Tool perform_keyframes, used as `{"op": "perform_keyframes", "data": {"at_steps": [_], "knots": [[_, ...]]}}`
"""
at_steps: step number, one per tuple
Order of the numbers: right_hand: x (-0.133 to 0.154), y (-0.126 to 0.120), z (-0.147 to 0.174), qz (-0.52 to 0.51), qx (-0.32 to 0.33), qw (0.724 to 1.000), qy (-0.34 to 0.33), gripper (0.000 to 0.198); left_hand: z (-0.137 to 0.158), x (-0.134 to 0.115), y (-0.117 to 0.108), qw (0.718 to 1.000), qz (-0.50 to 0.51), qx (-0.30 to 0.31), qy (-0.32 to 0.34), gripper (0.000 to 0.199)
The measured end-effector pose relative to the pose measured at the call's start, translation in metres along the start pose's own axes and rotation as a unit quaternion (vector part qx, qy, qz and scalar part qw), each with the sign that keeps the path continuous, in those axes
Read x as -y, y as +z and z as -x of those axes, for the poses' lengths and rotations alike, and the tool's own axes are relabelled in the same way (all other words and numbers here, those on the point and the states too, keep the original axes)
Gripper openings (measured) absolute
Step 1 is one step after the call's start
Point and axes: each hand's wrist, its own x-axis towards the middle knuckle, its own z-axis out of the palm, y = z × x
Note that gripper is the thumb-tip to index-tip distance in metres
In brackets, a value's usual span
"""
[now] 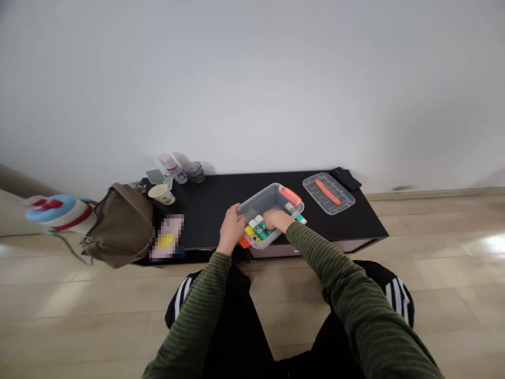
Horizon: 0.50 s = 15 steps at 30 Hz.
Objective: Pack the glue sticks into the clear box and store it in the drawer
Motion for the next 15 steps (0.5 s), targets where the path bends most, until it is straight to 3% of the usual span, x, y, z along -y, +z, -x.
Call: {"op": "perform_keyframes", "data": {"at_steps": [3,6,9,12,14,15], "knots": [[-0.010,-0.006,0.008,-0.022,-0.079,0.997,-0.010,0.027,-0.001,0.000,0.000,1.000,0.002,0.002,0.003,0.054],[-0.027,-0.013,0.017,-0.116,-0.231,0.965,-0.040,0.027,-0.001,0.000,0.000,1.000,0.002,0.003,0.004,0.054],[-0.055,-0.020,0.025,-0.261,-0.410,0.872,-0.050,0.025,-0.001,0.000,0.000,1.000,0.005,0.003,0.003,0.054],[-0.094,-0.019,0.030,-0.367,-0.568,0.737,-0.014,0.029,-0.001,0.001,0.001,1.000,0.011,0.002,0.001,0.054],[-0.122,-0.012,0.029,-0.395,-0.632,0.666,0.041,0.032,-0.002,0.002,0.001,1.000,0.012,0.002,0.001,0.054],[-0.136,-0.006,0.027,-0.402,-0.641,0.649,0.076,0.034,-0.002,0.002,0.001,1.000,0.012,0.003,0.001,0.054]]}}
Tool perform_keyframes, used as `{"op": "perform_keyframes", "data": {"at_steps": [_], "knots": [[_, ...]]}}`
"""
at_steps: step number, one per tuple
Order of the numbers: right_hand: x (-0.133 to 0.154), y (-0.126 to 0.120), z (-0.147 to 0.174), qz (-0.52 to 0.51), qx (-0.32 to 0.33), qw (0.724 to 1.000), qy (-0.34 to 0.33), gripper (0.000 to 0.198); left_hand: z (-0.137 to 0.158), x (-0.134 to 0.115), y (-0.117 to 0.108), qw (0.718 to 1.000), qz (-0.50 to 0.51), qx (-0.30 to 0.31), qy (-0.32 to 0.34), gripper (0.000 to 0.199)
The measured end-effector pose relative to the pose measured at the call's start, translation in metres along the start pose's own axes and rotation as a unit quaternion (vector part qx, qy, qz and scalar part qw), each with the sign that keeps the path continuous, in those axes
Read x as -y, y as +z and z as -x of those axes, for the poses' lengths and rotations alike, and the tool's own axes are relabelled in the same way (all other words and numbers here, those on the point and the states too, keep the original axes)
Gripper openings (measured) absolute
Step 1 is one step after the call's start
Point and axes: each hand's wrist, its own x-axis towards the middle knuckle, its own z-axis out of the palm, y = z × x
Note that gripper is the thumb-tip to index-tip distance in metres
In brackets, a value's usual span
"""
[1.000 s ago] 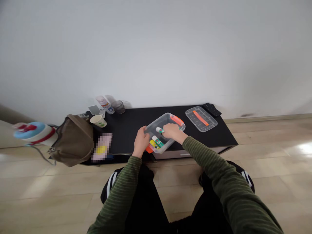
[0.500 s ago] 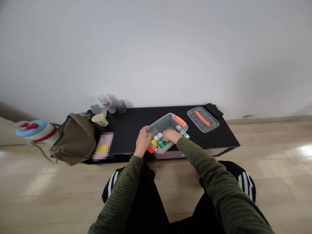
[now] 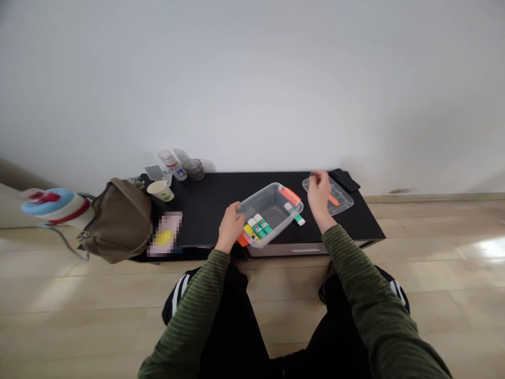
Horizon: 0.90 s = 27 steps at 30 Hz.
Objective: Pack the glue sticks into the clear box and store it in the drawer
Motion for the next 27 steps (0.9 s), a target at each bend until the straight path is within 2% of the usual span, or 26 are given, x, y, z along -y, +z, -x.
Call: {"op": "perform_keyframes", "data": {"at_steps": [1,2,3,5,7,8,10,12,16,19,21,23,25,27], "knots": [[-0.013,-0.004,-0.002,0.022,-0.005,0.999,0.034,0.035,0.000,0.000,0.000,1.000,0.000,0.000,0.000,0.054],[-0.026,-0.007,-0.001,0.052,0.026,0.996,0.074,0.034,0.000,0.001,0.000,1.000,0.000,0.000,0.000,0.054],[-0.038,-0.009,0.002,0.088,0.084,0.986,0.114,0.033,0.000,0.001,0.000,1.000,0.000,0.000,0.000,0.054],[-0.054,-0.010,0.014,0.157,0.244,0.942,0.168,0.027,0.000,0.000,-0.001,1.000,0.001,-0.001,0.001,0.053],[-0.062,-0.007,0.030,0.214,0.377,0.887,0.162,0.026,0.000,0.000,-0.001,1.000,-0.001,-0.002,0.000,0.053],[-0.063,-0.004,0.037,0.241,0.414,0.867,0.140,0.028,0.000,-0.001,-0.001,1.000,-0.003,-0.002,0.000,0.053],[-0.059,0.001,0.049,0.292,0.442,0.844,0.086,0.033,0.000,-0.001,-0.001,1.000,-0.004,-0.005,0.001,0.052],[-0.054,0.005,0.056,0.337,0.442,0.830,0.047,0.040,0.001,0.000,-0.001,1.000,-0.002,-0.006,0.002,0.052],[-0.050,0.005,0.056,0.377,0.440,0.814,0.035,0.048,0.000,-0.001,-0.001,1.000,-0.001,0.000,0.003,0.053],[-0.055,-0.007,0.049,0.366,0.412,0.832,0.058,0.042,-0.003,-0.005,0.001,1.000,-0.010,0.010,0.003,0.053],[-0.056,-0.020,0.041,0.343,0.347,0.867,0.094,0.039,-0.007,-0.010,0.003,1.000,-0.017,0.019,0.010,0.053],[-0.053,-0.036,0.031,0.304,0.243,0.915,0.109,0.040,-0.012,-0.015,0.008,0.999,-0.020,0.027,0.026,0.053],[-0.041,-0.051,0.022,0.254,0.154,0.952,0.075,0.042,-0.020,-0.020,0.014,0.998,-0.022,0.038,0.048,0.054],[-0.022,-0.060,0.015,0.216,0.134,0.967,0.010,0.042,-0.028,-0.025,0.022,0.996,-0.023,0.052,0.070,0.055]]}}
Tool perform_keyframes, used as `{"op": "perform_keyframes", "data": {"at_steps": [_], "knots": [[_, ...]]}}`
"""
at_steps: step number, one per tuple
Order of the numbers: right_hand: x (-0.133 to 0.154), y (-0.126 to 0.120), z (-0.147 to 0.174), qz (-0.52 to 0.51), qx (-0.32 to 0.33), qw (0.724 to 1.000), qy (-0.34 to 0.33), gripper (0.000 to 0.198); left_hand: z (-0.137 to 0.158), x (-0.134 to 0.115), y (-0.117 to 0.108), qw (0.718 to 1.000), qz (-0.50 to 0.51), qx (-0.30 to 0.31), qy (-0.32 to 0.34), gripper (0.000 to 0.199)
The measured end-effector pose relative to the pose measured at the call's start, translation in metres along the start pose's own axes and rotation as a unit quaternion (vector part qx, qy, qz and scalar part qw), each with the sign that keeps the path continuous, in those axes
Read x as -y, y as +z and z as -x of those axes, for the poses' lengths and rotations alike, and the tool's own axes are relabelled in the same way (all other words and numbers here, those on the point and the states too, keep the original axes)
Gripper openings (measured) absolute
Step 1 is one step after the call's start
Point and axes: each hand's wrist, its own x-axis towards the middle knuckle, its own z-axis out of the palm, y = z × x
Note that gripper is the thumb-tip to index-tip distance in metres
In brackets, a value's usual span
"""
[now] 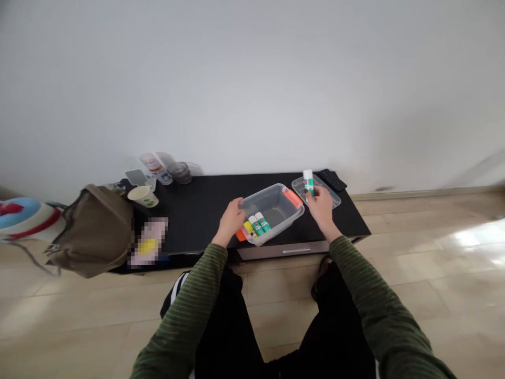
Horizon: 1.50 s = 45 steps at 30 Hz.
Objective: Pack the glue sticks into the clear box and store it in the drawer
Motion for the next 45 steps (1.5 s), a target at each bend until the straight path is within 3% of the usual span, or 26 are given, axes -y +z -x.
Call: {"op": "perform_keyframes", "data": {"at_steps": [2,4,6,8,17,22,25,28,30,32,34,36,38,41,45], "knots": [[0.020,-0.010,0.000,0.016,0.046,0.996,-0.071,0.040,-0.009,-0.003,0.006,1.000,0.002,0.011,0.017,0.054],[0.041,-0.011,0.002,0.086,0.150,0.979,-0.109,0.038,-0.016,-0.005,0.012,0.999,0.005,0.017,0.029,0.054],[0.058,-0.003,0.005,0.160,0.247,0.950,-0.106,0.036,-0.020,-0.006,0.016,0.999,0.007,0.020,0.038,0.054],[0.069,0.009,0.007,0.198,0.298,0.929,-0.092,0.035,-0.024,-0.007,0.019,0.999,0.010,0.022,0.049,0.055],[0.071,0.046,0.006,0.217,0.362,0.904,-0.071,0.040,-0.043,-0.006,0.025,0.996,0.020,0.033,0.085,0.055],[0.066,0.048,0.004,0.196,0.340,0.917,-0.074,0.040,-0.051,-0.009,0.032,0.994,0.045,0.029,0.093,0.056],[0.060,0.038,0.003,0.177,0.299,0.934,-0.082,0.039,-0.054,-0.012,0.036,0.995,0.075,-0.006,0.073,0.062],[0.041,0.021,0.001,0.150,0.224,0.959,-0.089,0.037,-0.055,-0.015,0.038,0.995,0.082,-0.051,0.027,0.066],[0.015,0.009,-0.003,0.093,0.108,0.987,-0.078,0.041,-0.055,-0.016,0.038,0.995,0.073,-0.066,0.004,0.063],[-0.020,0.001,-0.012,0.025,-0.022,0.999,-0.038,0.044,-0.053,-0.016,0.036,0.995,0.068,-0.075,-0.007,0.058],[-0.061,-0.005,-0.022,0.022,-0.058,0.998,0.027,0.046,-0.052,-0.016,0.035,0.994,0.068,-0.082,-0.008,0.053],[-0.100,-0.007,-0.032,0.071,-0.012,0.994,0.083,0.043,-0.050,-0.015,0.034,0.994,0.071,-0.087,-0.010,0.049],[-0.131,-0.007,-0.038,0.108,0.096,0.987,0.076,0.038,-0.049,-0.014,0.033,0.994,0.074,-0.083,-0.014,0.048],[-0.154,-0.001,-0.037,0.107,0.227,0.968,-0.008,0.033,-0.050,-0.013,0.035,0.994,0.077,-0.076,-0.012,0.046],[-0.154,0.014,-0.028,0.125,0.263,0.953,-0.089,0.026,-0.054,-0.012,0.039,0.993,0.089,-0.081,-0.006,0.044]]}}
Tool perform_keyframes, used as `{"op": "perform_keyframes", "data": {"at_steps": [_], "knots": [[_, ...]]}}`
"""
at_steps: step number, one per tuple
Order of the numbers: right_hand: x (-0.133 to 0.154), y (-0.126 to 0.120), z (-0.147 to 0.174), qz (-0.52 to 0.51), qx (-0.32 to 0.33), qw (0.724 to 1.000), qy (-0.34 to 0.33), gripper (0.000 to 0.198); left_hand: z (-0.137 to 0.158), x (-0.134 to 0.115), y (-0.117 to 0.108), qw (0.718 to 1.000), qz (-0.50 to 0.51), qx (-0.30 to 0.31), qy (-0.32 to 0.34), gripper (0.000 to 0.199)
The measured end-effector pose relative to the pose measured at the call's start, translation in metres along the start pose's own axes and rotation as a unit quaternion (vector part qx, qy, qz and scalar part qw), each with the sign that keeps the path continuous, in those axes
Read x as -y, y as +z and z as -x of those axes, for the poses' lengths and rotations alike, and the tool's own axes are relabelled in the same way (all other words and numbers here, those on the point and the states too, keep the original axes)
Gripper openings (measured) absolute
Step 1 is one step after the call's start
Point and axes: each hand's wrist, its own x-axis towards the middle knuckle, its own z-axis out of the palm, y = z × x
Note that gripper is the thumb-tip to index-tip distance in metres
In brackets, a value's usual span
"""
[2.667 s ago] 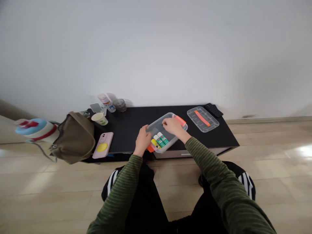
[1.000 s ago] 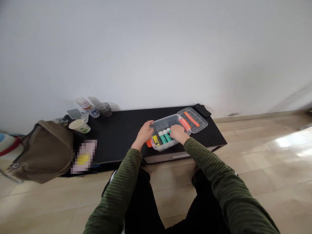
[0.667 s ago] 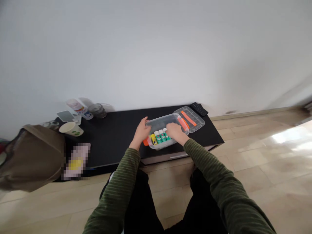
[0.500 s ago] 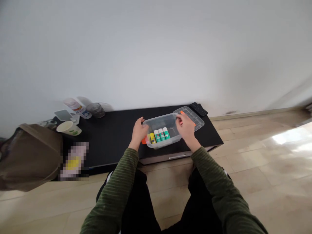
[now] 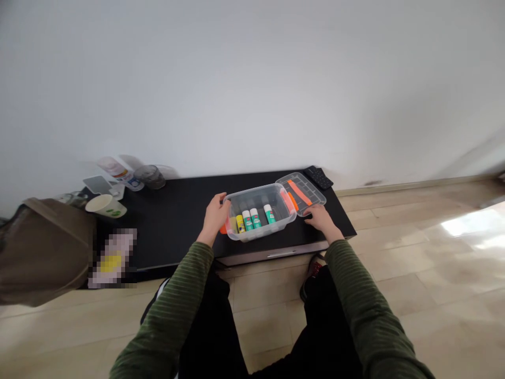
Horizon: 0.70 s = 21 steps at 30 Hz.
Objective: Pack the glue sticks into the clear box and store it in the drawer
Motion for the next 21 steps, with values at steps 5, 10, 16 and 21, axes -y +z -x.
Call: {"op": "perform_keyframes", "data": {"at_steps": [5,10,16,21], "knots": [[0.016,0.006,-0.003,0.011,-0.059,0.997,-0.041,0.004,-0.002,0.005,0.001,1.000,0.016,0.001,-0.013,0.044],[0.024,-0.024,-0.001,-0.133,-0.291,0.947,-0.016,0.009,0.002,0.005,-0.004,0.999,0.023,-0.001,-0.032,0.042],[0.038,-0.066,0.000,-0.512,-0.526,0.678,0.033,0.029,0.009,0.007,-0.002,0.994,0.073,0.002,-0.080,0.032],[0.043,-0.079,0.001,-0.657,-0.532,0.531,0.059,0.018,0.009,0.012,0.003,0.988,0.132,-0.005,-0.075,0.027]]}}
